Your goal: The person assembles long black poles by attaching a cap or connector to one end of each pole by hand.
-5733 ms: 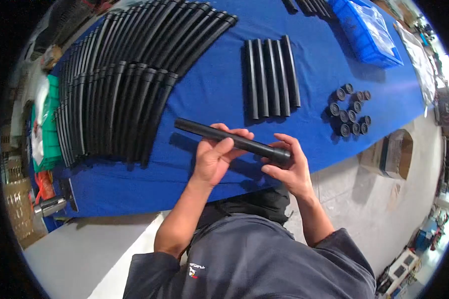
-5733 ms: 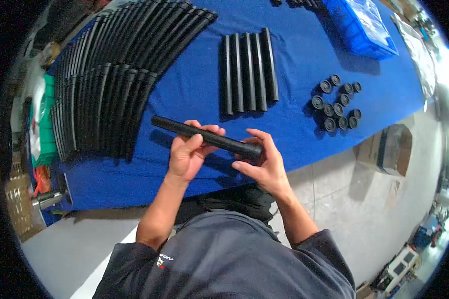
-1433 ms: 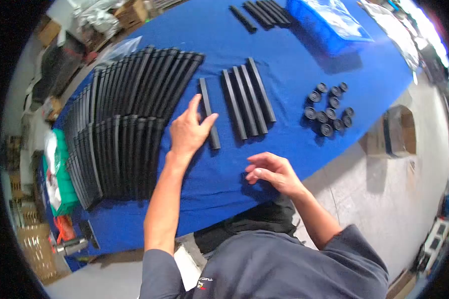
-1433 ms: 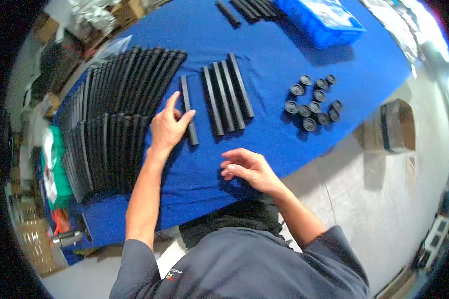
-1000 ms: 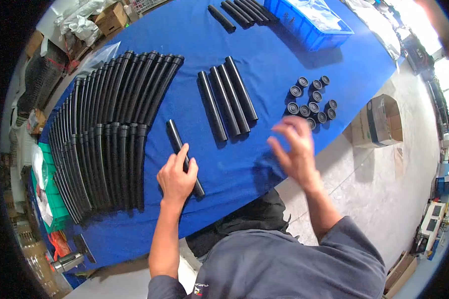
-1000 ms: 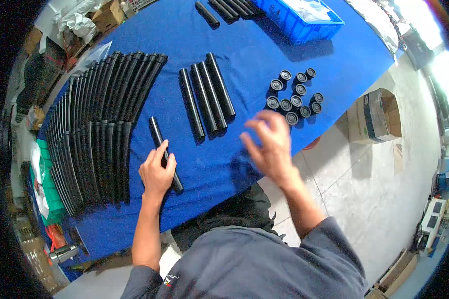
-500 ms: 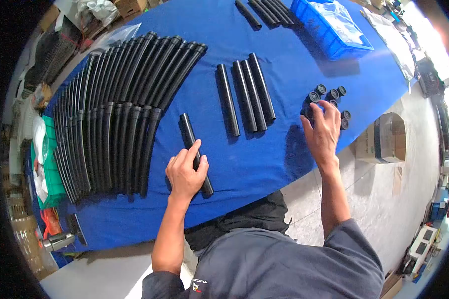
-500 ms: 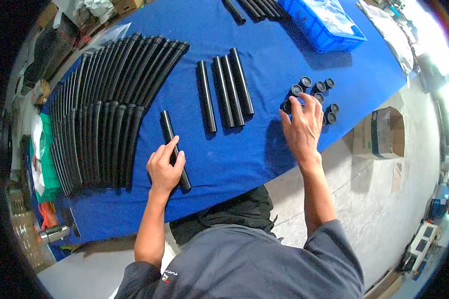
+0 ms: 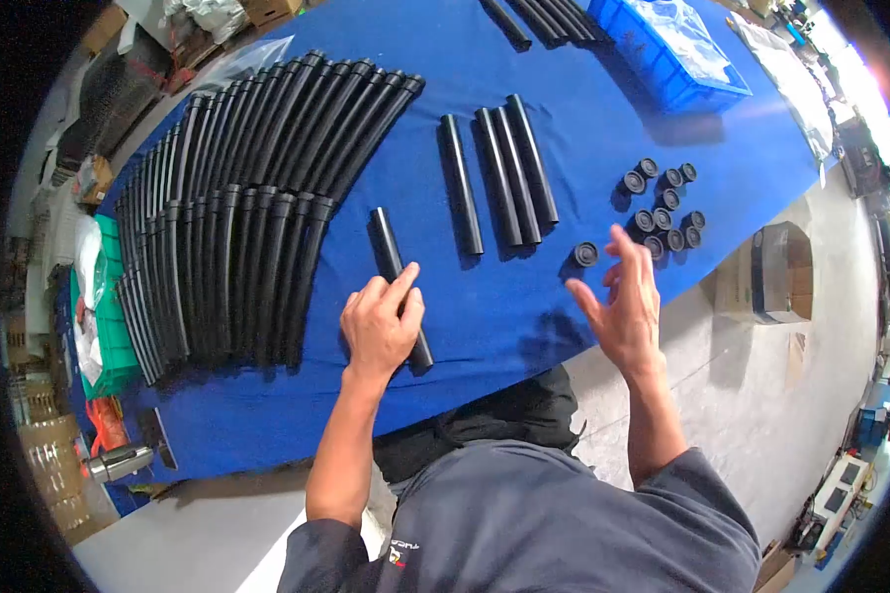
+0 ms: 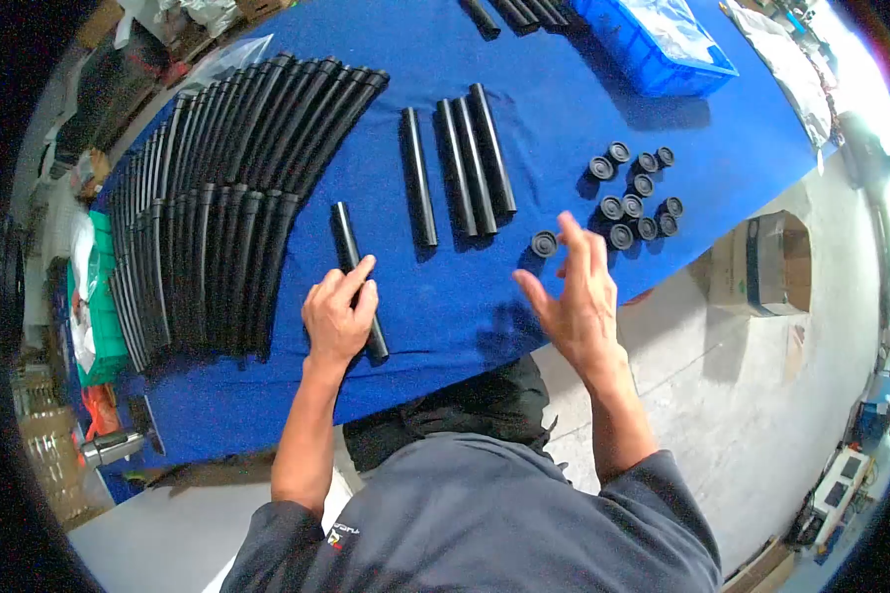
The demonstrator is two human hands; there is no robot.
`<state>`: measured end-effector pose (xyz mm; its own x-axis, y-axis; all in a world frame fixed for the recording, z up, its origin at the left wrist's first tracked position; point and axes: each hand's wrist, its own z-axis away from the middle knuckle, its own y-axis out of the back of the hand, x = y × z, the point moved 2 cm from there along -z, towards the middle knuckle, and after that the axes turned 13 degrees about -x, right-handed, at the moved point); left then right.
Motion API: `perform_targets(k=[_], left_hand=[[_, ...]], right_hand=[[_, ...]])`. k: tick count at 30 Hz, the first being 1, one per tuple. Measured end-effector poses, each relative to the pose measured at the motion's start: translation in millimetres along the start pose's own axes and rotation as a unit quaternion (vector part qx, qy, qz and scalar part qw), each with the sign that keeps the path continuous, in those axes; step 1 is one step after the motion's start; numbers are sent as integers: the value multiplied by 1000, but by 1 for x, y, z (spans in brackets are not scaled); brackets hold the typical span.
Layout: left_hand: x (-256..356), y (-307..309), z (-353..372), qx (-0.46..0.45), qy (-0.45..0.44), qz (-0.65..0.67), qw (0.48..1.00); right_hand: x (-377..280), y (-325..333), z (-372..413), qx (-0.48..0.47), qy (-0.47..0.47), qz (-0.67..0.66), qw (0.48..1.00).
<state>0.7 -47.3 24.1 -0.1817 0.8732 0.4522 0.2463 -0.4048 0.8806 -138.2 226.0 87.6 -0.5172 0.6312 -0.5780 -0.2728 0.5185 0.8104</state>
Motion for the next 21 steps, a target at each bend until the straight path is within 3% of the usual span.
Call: perform_targets(k=[2, 4, 7, 10, 13, 16, 19, 20, 21], left_hand=[[-3, -2, -1, 10, -8, -6, 1000], [-1, 0, -2, 16, -7, -9, 1000], [4, 8, 0, 5, 33, 46, 998], [16, 20, 10, -16, 70, 149, 986], [30, 32, 26, -55, 99, 169, 979], [41, 48, 40, -77, 92, 158, 980], [45, 60, 31, -90, -69, 69, 991], [44, 53, 27, -94, -79, 51, 991], [42, 46, 25, -94, -89, 32, 991]], right_hand=[[-2, -22, 8, -85, 64, -126, 986], [-13, -54, 15, -185, 38, -246, 951], [-26, -92, 16, -212, 135, -259, 933], [-43, -96, 15, -285, 149, -268, 908], [-44, -100, 16, -237, 187, -379, 875], [-33, -98, 19, -288, 137, -396, 861], [-26, -97, 18, -291, 62, -474, 829], [-24, -98, 18, -310, 30, -513, 800], [-22, -101, 18, -291, 63, -485, 822]])
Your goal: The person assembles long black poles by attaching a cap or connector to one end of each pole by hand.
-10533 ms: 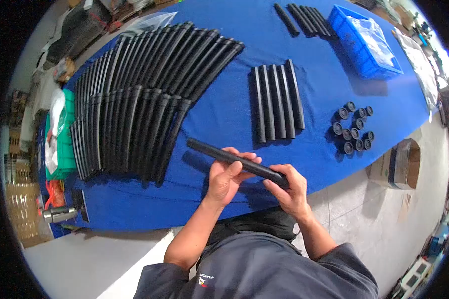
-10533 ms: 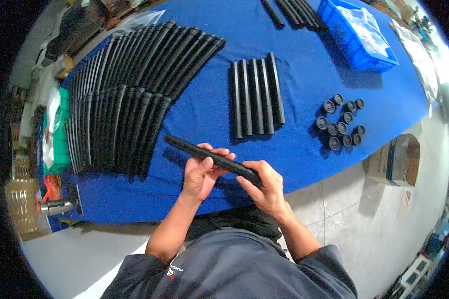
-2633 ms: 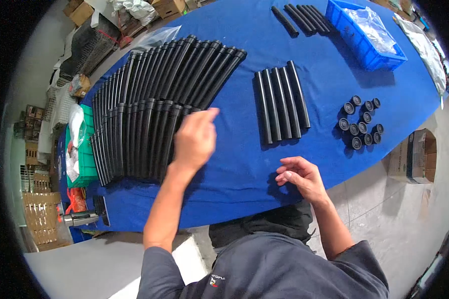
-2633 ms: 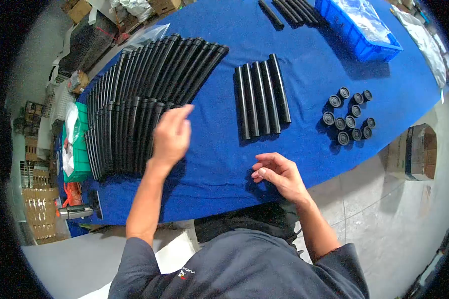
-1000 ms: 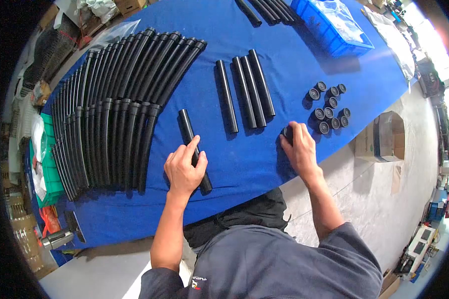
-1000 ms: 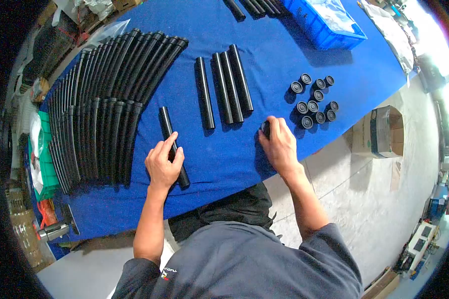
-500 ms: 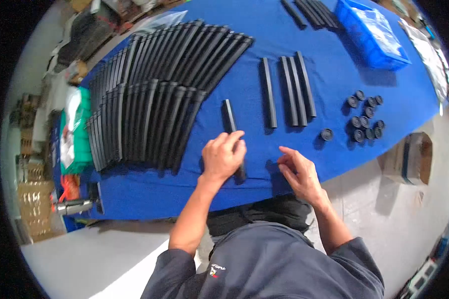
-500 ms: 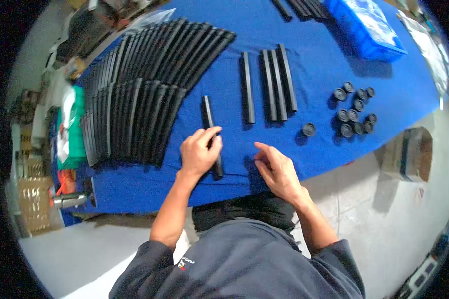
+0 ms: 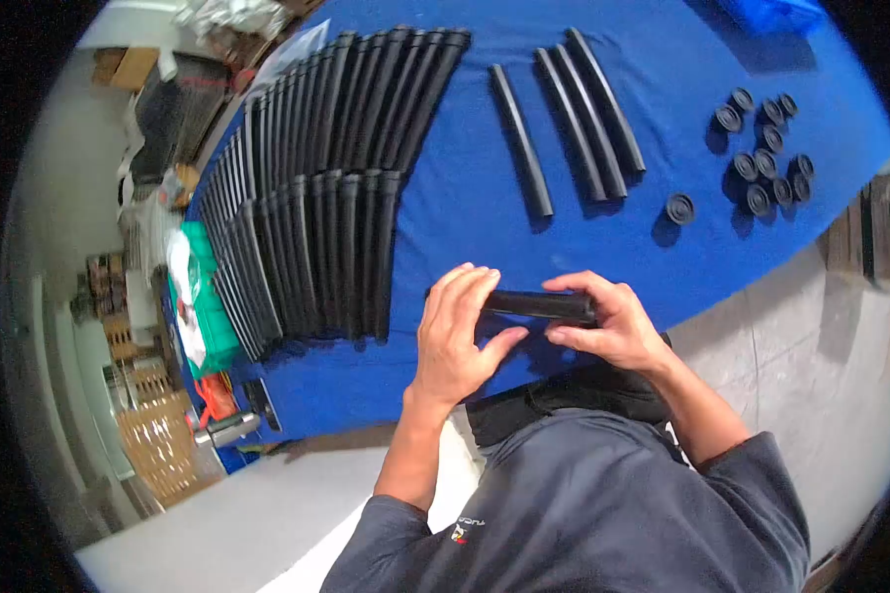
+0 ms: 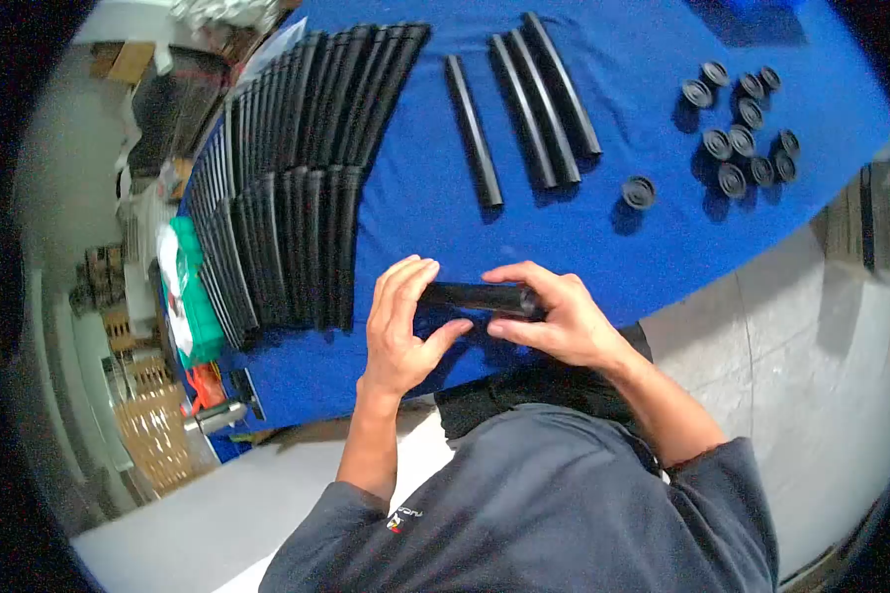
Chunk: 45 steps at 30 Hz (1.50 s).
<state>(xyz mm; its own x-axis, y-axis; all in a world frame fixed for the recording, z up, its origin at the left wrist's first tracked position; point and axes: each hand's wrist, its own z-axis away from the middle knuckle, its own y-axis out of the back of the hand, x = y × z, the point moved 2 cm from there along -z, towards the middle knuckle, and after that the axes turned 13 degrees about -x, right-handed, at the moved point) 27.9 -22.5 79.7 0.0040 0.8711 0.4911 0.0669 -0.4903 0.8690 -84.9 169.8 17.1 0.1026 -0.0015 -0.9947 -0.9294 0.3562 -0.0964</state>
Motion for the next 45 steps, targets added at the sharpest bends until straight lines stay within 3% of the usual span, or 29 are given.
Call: perform_targets(k=[4, 7, 16, 20, 23, 26, 29, 33, 35, 36, 37, 39, 40, 43, 45], left_hand=[[-14, -18, -5, -15, 4, -15, 1000], [-12, -18, -8, -22, 30, 13, 999], [3, 10, -8, -144, 71, 142, 977], [-11, 13, -2, -235, 32, 180, 955], [-13, 12, 0, -227, 57, 223, 946], [-18, 12, 4, -233, 143, 254, 928], [-13, 7, 2, -201, 93, 234, 947], [-11, 4, -1, -226, 69, 173, 956], [0, 1, -2, -155, 79, 283, 943], [2, 0, 0, -111, 74, 322, 937], [-1, -13, 9, -88, 143, 487, 857], [1, -24, 5, 18, 98, 613, 784], [-2, -24, 1, 9, 95, 675, 731], [-5, -30, 4, 56, 149, 807, 568], [-18, -43, 13, 70, 164, 857, 484]], right_hand=[[5, -4, 2, 2, 24, -147, 989], [3, -3, 2, 6, 30, -167, 985], [6, 0, 3, 12, 102, -126, 987], [4, 2, 5, 32, 124, -76, 989], [4, 2, 6, 36, 127, -83, 988], [2, 5, 8, 30, 116, -67, 990], [16, -3, 5, 66, 128, -137, 980], [9, -1, 3, 84, 94, -45, 991], [7, -6, 0, 47, 65, -66, 995], [5, -6, -3, 29, 91, 2, 995], [3, -8, -4, 13, 98, 16, 995], [-2, -9, -3, 0, 95, 58, 994], [-1, -8, -2, -12, 85, 69, 994], [0, -3, -1, -5, 76, 90, 993], [2, -4, 1, -6, 44, -2, 999]])
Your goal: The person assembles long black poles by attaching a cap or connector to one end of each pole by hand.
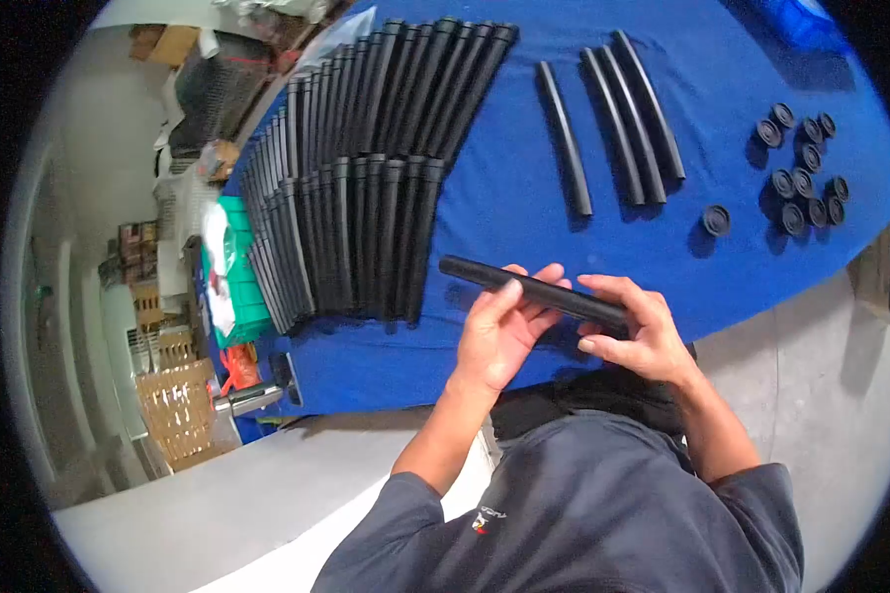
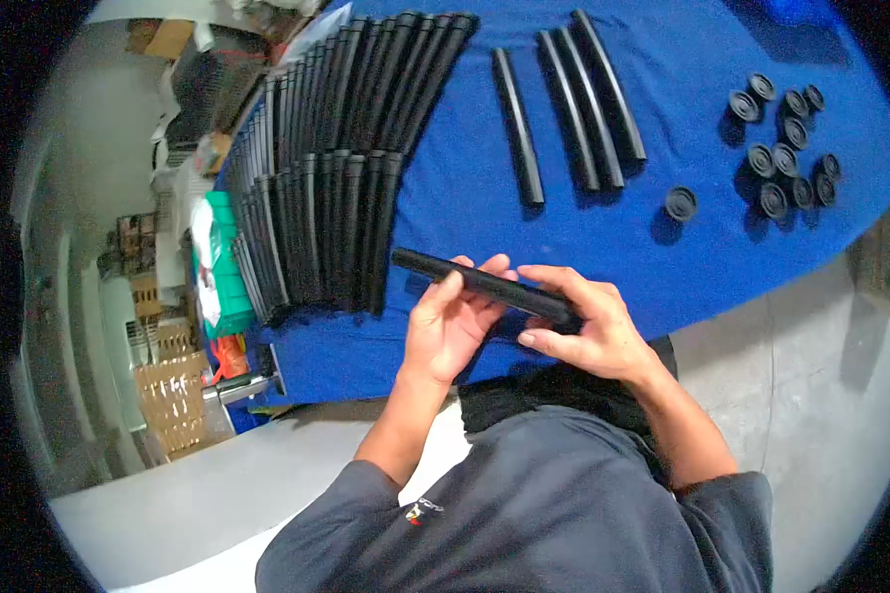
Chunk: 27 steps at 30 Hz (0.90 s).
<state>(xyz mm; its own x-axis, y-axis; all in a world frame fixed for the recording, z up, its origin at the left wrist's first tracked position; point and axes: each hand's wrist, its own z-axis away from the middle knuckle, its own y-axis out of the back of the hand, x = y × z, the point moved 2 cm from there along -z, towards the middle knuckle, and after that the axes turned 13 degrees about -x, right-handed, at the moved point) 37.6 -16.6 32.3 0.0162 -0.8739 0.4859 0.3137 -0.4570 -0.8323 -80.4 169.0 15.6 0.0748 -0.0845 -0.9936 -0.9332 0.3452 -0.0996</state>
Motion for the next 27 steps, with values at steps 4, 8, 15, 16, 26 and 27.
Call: perform_targets(k=[4, 8, 15, 16, 26, 27], left_hand=[[-13, 16, 5, 64, -6, 76, 995], [-15, 8, 22, 61, 14, 111, 992], [-20, 23, 45, 48, 54, 151, 986], [-22, 21, 45, 30, 57, 151, 986], [-36, 10, 30, 32, 13, 190, 981], [-37, 16, 31, 39, 13, 173, 984]], right_hand=[[-1, 0, -1, 31, 52, -6, 998], [0, 1, 2, 21, 37, -79, 996], [-2, 6, 2, 41, 48, 3, 998], [0, 4, 2, 43, 50, -9, 998], [6, 1, 2, 50, 37, -69, 996], [6, 1, 2, 58, 44, -76, 994]])
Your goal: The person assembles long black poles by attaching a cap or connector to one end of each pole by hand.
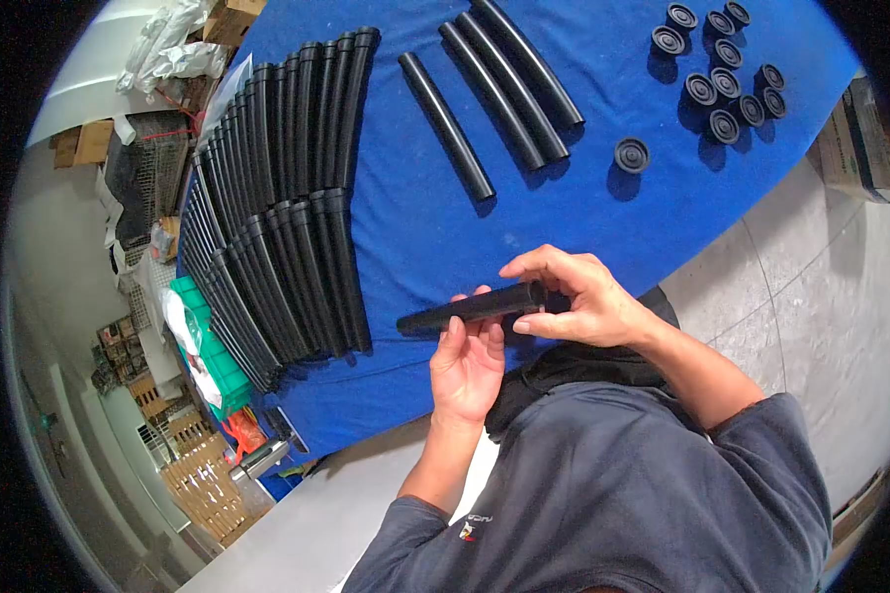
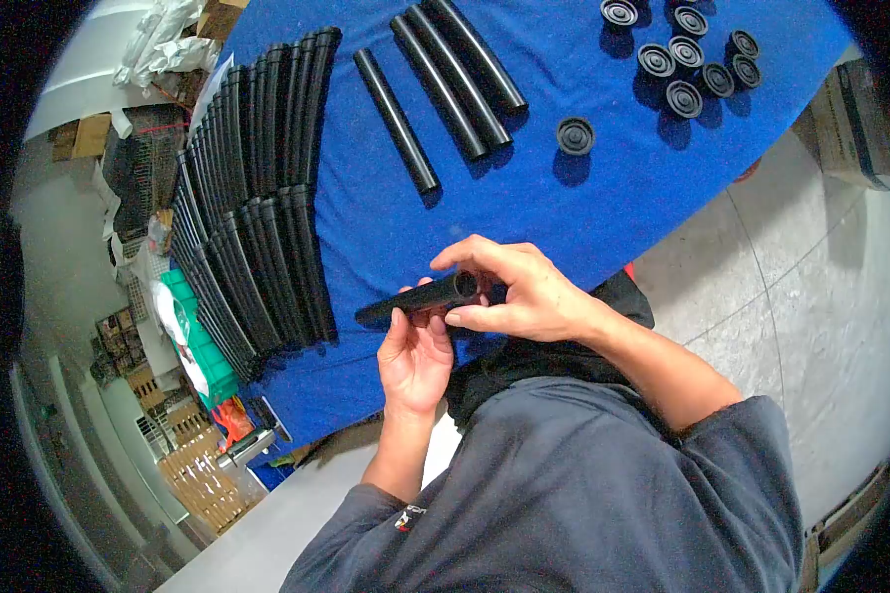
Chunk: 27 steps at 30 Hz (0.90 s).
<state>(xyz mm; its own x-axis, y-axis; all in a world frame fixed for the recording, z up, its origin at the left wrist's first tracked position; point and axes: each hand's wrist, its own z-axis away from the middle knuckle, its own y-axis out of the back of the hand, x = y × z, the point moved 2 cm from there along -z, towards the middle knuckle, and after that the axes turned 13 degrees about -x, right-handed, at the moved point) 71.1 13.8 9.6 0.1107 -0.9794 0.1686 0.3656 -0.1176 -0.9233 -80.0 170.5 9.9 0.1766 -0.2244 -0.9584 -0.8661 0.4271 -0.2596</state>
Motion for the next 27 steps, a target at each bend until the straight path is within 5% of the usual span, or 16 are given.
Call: perform_targets(k=[9, 15, 19, 21, 23, 25, 27], left_hand=[[-18, -23, -10, -36, 45, -77, 995], [-7, -9, -38, -131, -13, -186, 974], [11, -12, -63, -173, -61, -256, 949], [17, -7, -74, -189, -74, -271, 941], [17, -9, -79, -169, -87, -248, 950], [19, -10, -79, -161, -95, -238, 953], [17, -9, -78, -169, -94, -236, 952]], right_hand=[[2, -1, 1, 2, -24, 42, 999], [-37, 9, 12, 116, -12, 266, 957], [-71, 43, 12, 229, 2, 567, 791], [-78, 59, 4, 203, -80, 698, 682], [-68, 71, 3, 155, -126, 728, 655], [-55, 84, 4, 103, -161, 723, 664], [-58, 79, 1, 109, -123, 662, 731]])
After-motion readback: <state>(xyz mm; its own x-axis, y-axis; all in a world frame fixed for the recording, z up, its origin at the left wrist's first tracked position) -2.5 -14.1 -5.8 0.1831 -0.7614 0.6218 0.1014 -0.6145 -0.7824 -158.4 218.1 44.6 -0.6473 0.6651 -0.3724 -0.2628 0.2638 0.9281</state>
